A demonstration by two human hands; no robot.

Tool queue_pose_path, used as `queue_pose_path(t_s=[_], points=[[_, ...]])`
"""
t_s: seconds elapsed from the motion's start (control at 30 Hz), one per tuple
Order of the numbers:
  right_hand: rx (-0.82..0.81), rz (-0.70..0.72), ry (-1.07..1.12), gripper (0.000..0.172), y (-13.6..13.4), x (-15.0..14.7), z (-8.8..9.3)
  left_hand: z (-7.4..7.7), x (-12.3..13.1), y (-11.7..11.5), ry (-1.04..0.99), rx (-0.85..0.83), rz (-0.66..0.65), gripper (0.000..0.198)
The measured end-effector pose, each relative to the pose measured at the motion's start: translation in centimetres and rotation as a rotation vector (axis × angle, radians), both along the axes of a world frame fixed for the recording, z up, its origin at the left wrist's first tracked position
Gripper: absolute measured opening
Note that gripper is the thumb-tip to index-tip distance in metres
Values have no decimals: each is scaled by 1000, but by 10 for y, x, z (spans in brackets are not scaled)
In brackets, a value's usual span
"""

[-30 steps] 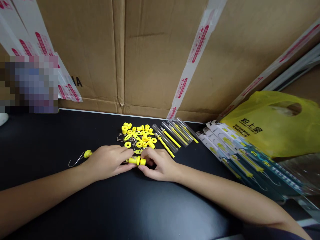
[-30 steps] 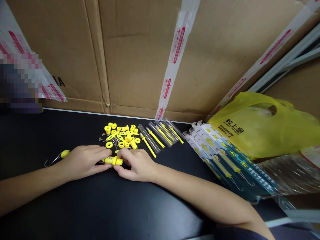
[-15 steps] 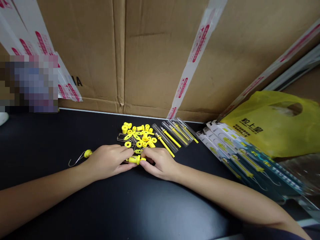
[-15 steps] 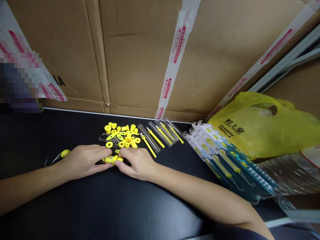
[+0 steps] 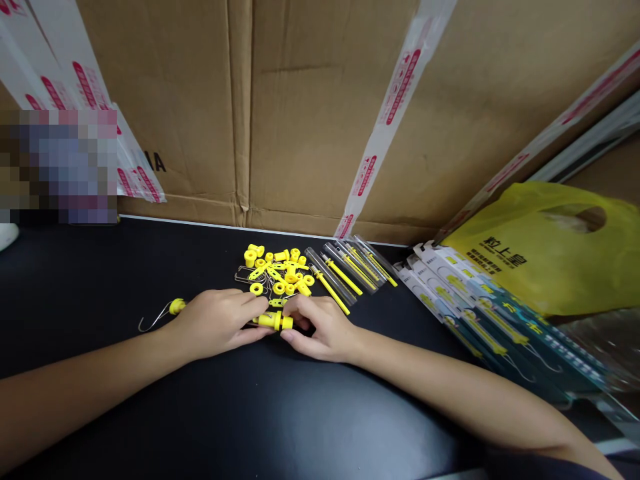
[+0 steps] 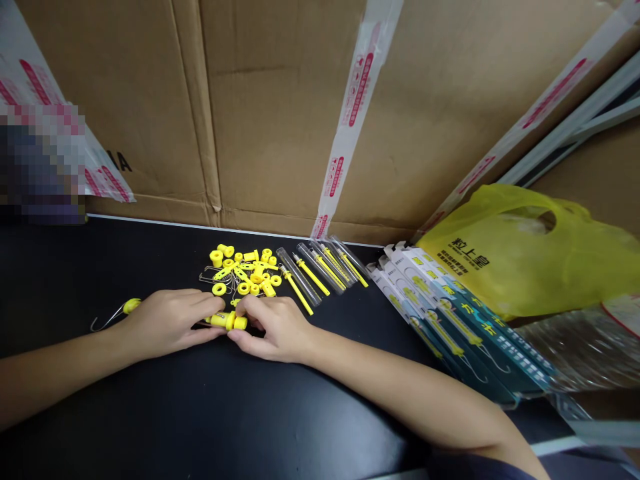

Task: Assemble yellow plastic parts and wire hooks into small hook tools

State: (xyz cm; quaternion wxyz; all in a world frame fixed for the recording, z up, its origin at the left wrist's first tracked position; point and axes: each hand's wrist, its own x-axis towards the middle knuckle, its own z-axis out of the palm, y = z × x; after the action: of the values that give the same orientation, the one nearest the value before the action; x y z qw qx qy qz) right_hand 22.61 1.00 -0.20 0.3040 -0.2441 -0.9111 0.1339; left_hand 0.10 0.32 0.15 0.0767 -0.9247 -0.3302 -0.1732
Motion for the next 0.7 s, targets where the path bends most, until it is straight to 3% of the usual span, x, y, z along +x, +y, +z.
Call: queue_pose_path(t_s=[0.27, 0.4, 0.7], points=[[-12, -94, -46, 13, 0, -1, 2, -1, 1, 1, 23, -11, 19, 24], [7, -61, -111, 21, 2, -1, 2, -2, 1, 1, 16, -10, 15, 25], [23, -15, -1, 15, 2, 0, 1, -2, 0, 1, 20, -8, 12, 23]])
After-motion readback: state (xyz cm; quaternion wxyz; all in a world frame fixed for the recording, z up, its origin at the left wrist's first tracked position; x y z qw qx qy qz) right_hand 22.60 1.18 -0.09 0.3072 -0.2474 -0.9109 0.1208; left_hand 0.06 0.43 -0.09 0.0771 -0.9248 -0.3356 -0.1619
